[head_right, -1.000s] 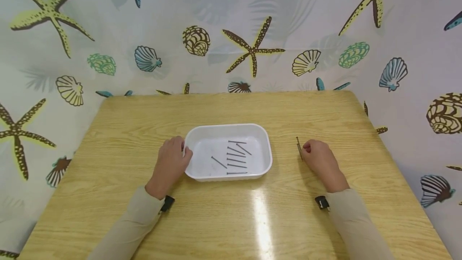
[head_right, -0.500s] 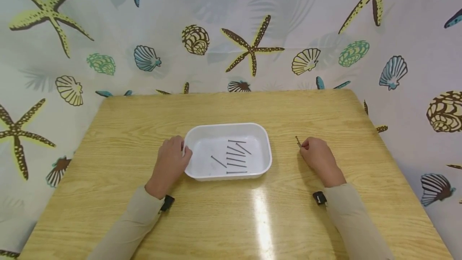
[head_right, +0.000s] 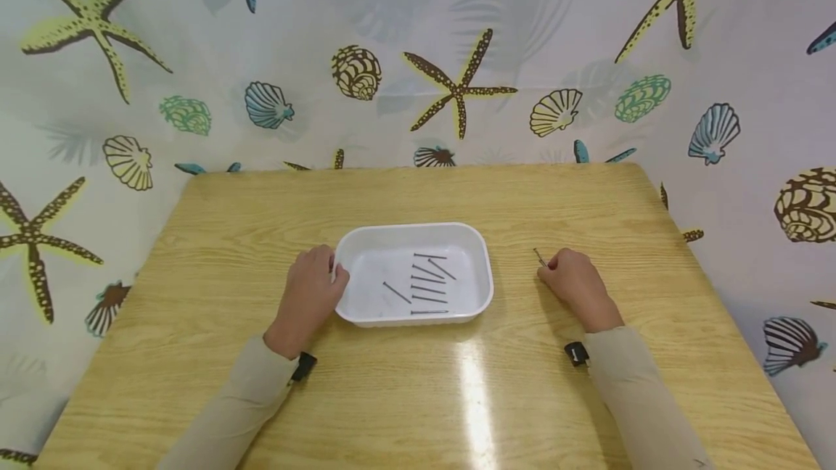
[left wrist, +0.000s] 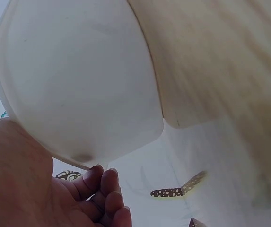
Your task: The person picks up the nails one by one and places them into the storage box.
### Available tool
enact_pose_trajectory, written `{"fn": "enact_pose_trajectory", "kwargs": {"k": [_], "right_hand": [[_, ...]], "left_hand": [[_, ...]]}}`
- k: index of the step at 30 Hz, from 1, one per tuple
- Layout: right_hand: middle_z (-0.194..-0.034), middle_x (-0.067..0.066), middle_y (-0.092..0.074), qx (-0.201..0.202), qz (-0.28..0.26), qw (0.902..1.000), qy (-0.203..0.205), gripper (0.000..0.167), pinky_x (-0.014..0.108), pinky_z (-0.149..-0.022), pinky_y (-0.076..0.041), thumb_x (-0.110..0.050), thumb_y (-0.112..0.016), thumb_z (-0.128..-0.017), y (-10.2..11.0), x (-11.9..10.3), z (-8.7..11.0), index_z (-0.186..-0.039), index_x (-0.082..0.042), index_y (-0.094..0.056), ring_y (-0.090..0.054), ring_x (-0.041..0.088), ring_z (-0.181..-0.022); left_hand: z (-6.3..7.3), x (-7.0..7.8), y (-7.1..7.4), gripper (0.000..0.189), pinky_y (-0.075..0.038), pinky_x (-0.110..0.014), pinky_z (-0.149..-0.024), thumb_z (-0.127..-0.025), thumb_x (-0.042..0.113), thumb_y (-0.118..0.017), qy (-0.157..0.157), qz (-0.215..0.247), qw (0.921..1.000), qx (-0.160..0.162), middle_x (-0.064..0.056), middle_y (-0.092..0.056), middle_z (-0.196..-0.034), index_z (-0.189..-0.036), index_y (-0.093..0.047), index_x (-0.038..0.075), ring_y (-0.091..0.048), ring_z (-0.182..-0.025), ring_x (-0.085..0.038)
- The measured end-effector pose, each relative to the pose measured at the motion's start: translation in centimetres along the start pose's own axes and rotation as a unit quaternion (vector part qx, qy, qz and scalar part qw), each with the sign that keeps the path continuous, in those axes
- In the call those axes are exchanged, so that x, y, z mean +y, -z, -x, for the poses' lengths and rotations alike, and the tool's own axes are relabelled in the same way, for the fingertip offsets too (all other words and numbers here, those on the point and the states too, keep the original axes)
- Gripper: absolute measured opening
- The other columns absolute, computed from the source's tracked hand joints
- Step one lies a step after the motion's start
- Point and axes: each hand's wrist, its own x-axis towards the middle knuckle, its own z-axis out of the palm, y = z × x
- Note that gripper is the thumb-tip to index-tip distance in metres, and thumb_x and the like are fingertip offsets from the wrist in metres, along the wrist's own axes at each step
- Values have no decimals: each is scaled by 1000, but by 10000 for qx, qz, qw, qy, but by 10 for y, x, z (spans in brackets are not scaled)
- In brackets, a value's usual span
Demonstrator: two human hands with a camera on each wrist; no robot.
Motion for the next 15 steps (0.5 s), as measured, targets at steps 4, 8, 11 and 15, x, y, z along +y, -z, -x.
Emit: {"fn": "enact_pose_trajectory", "kwargs": {"k": [4,8,11,15], "right_hand": [[-100,26,-58,-182,-41,9997,-126,37,45,-73,-45,-22,-51,-88,0,0,-1,-104,11,-56,-56,32,-83],[-103,27,-57,-189,-114,9996,-149,36,46,-74,-44,-21,-51,-89,0,0,1,-106,11,-54,-55,32,-85],[-102,25,-57,-86,-153,9998,-84,33,45,-74,-44,-19,-51,-90,-1,0,3,-106,10,-54,-55,32,-86],[-97,22,-59,109,-171,9998,42,29,44,-71,-45,-17,-52,-90,-2,1,6,-104,8,-56,-56,31,-84]], "left_hand": [[0,0,0,16,-28,-32,-58,-87,20,-49,35,-17,10000,-69,-2,-38,-68,-77,-41,10,-36,-65,-21],[0,1,1,16,-28,-32,-58,-87,20,-49,25,-14,10000,-79,-2,-38,-68,-77,-42,10,-36,-65,-21],[1,0,1,16,-28,-32,-58,-87,21,-49,13,-11,10000,-77,-2,-38,-67,-77,-41,10,-35,-64,-21],[1,0,1,16,-28,-32,-58,-87,21,-49,-12,-12,10000,-21,-2,-38,-67,-76,-42,10,-36,-64,-21]]}}
